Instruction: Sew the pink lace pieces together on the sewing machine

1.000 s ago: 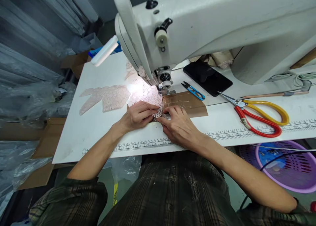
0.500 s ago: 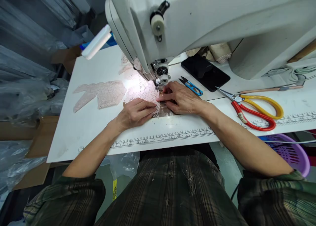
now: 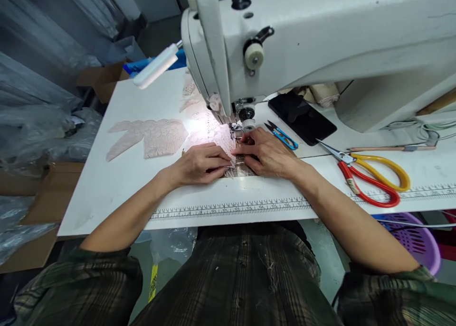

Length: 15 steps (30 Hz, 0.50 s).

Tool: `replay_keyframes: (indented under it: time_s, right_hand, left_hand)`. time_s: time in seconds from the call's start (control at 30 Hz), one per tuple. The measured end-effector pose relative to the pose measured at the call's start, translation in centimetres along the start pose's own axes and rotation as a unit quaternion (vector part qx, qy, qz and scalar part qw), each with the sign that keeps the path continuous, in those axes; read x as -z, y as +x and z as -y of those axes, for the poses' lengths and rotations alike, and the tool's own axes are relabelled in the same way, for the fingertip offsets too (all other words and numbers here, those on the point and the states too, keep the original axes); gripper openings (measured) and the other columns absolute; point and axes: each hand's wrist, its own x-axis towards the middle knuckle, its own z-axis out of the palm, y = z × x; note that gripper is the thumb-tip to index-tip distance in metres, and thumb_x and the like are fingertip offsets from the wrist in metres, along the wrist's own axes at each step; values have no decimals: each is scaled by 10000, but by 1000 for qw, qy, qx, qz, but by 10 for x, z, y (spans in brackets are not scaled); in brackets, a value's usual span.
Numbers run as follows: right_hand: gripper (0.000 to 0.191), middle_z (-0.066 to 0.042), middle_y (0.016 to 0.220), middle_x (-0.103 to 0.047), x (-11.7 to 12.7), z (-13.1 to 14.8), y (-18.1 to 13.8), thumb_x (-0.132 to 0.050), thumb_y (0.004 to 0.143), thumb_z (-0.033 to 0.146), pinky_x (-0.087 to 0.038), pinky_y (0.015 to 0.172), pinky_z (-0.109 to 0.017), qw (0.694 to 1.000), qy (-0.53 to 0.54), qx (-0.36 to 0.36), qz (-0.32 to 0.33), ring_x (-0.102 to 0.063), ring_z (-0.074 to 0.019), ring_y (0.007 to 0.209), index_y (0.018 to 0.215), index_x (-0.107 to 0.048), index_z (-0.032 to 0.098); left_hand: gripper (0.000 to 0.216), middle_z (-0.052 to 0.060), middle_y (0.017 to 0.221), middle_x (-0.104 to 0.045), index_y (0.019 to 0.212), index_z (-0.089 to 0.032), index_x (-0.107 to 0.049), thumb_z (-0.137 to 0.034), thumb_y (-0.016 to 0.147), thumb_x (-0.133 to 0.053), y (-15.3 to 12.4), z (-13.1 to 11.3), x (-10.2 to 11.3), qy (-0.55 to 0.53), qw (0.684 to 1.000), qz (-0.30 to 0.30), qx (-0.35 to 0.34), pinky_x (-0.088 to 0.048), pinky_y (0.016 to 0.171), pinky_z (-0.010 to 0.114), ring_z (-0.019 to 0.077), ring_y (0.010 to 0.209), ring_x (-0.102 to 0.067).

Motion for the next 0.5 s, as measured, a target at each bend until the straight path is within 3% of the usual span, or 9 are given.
replay_keyframes:
  time_s: [0.2, 0.5]
  right_hand:
    - [382, -143, 1170, -640, -1, 3, 0, -508, 924, 206, -490, 922, -482, 999, -38, -16, 8, -576, -298, 1035, 1210, -760, 238]
    - [404, -163, 1062, -647, -2, 10, 3, -448, 991, 309, -499, 822, -455, 994, -95, -59, 13, -576, -320, 975, 1284, -711, 220]
  left_hand:
    - [158, 58, 1004, -761, 942, -150, -732, -151, 952, -574, -4, -4, -1, 34, 999, -23, -12, -573, 771, 325, 163, 828, -682]
    - [162, 68, 1077, -752, 1021, -152, -694, -178, 989, -537, -5, -3, -9, 68, 996, -32, 38, -544, 838, 356, 176, 903, -675]
